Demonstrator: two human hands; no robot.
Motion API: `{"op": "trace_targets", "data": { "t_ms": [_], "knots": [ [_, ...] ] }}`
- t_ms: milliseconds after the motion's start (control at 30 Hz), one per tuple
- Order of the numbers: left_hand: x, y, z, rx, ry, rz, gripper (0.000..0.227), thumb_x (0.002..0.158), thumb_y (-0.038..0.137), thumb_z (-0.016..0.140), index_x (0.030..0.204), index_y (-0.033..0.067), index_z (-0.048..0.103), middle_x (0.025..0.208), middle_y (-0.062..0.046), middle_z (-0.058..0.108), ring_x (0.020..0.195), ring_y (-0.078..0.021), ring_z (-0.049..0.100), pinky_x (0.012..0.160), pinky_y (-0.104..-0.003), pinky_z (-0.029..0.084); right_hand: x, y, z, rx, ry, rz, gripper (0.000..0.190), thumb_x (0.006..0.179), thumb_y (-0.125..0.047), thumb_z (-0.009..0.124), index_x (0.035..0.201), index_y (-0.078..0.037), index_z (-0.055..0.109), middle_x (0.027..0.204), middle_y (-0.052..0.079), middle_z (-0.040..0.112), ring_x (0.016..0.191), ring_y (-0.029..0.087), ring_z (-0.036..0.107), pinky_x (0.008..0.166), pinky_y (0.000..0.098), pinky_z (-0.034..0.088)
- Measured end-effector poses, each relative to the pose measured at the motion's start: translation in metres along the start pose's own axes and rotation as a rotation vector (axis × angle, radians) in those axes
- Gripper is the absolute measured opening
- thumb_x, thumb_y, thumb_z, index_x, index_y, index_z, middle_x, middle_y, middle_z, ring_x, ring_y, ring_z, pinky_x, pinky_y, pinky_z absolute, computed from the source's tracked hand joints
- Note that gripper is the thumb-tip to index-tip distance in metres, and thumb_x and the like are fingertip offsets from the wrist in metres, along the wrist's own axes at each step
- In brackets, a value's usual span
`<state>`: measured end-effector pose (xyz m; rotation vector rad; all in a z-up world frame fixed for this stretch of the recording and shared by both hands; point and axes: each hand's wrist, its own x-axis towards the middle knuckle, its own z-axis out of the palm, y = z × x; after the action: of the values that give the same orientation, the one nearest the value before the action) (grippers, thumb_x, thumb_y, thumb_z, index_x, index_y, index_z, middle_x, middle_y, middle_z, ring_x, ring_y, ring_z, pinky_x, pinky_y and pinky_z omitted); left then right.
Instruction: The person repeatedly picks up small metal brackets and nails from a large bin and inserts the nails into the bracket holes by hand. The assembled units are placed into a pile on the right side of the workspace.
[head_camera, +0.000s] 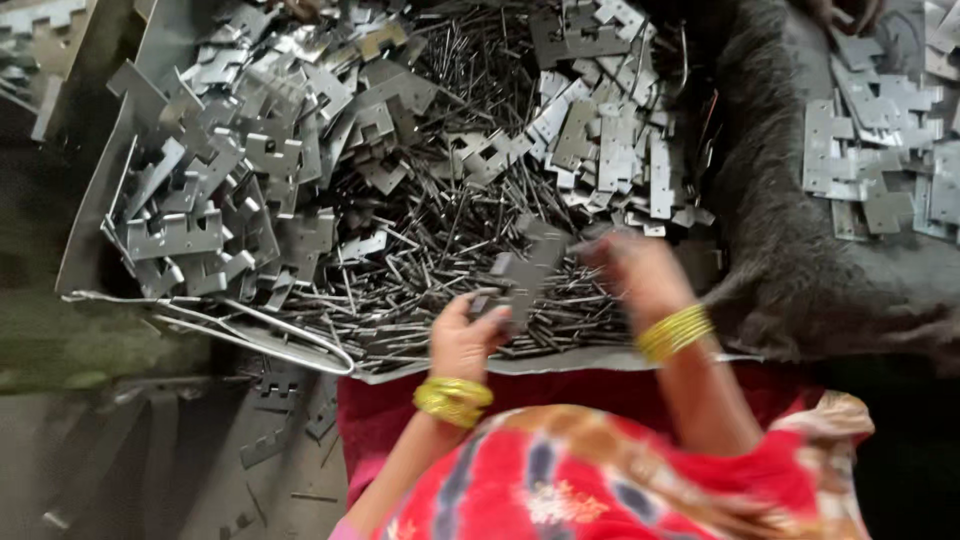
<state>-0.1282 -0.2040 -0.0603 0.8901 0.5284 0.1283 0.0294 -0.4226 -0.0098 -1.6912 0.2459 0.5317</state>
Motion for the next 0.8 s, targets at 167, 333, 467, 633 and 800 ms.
{"op": "trace_targets", "data": {
  "t_ms": [167,333,467,633,800],
  "knots": [
    [-0.025,-0.011,0.008,0.328,-0.09,0.177,0.043,0.083,0.002,0.076,0.123,0.0048,0.061,0.106,-0.001,0.071,0.088,-0.0087,0.067,0.076,-0.026,0.058,-0.016,0.038,0.088,0.676,-0.301,-0.024,0.026,0.097,-0.017,0.056,0.116,-0.002,0.067,0.096,0.014,0.076,0.087,0.028,0.073,0.079,0.0431,0.061],
    [-0.031,0.031,-0.048,0.35,0.122,0.326,0.036,0.087,0.004,0.077,0.121,0.0037,0.066,0.106,-0.002,0.071,0.091,-0.0095,0.068,0.08,-0.025,0.059,0.073,-0.004,0.104,-0.845,0.298,-0.272,0.023,0.094,-0.031,0.071,0.105,-0.011,0.077,0.104,0.01,0.072,0.094,0.029,0.072,0.088,0.0445,0.057],
    [-0.025,0.045,-0.072,0.315,0.15,0.37,0.03,0.089,0.006,0.076,0.118,0.0022,0.068,0.105,-0.004,0.072,0.091,-0.0093,0.067,0.082,-0.025,0.058,0.096,0.017,0.117,-1.218,0.278,-0.475,0.037,0.087,-0.038,0.078,0.108,-0.008,0.073,0.113,0.015,0.063,0.104,0.035,0.065,0.087,0.0455,0.054],
    [0.041,0.06,-0.032,0.937,0.269,0.417,0.024,0.091,0.025,0.074,0.108,0.008,0.076,0.103,-0.006,0.076,0.089,-0.02,0.072,0.082,-0.034,0.057,0.067,0.034,0.095,-1.206,0.27,-0.428,0.037,0.091,-0.043,0.076,0.106,-0.009,0.072,0.112,0.01,0.064,0.106,0.031,0.065,0.085,0.0462,0.055],
    [0.199,0.06,0.036,1.51,0.34,0.704,0.019,0.09,0.024,0.07,0.102,0.0089,0.071,0.109,-0.01,0.069,0.107,-0.0308,0.064,0.091,-0.043,0.052,0.022,0.049,0.044,-0.848,0.417,-0.497,0.021,0.093,-0.031,0.075,0.1,-0.011,0.076,0.098,0.01,0.067,0.092,0.031,0.068,0.079,0.0449,0.056]
  ]
}}
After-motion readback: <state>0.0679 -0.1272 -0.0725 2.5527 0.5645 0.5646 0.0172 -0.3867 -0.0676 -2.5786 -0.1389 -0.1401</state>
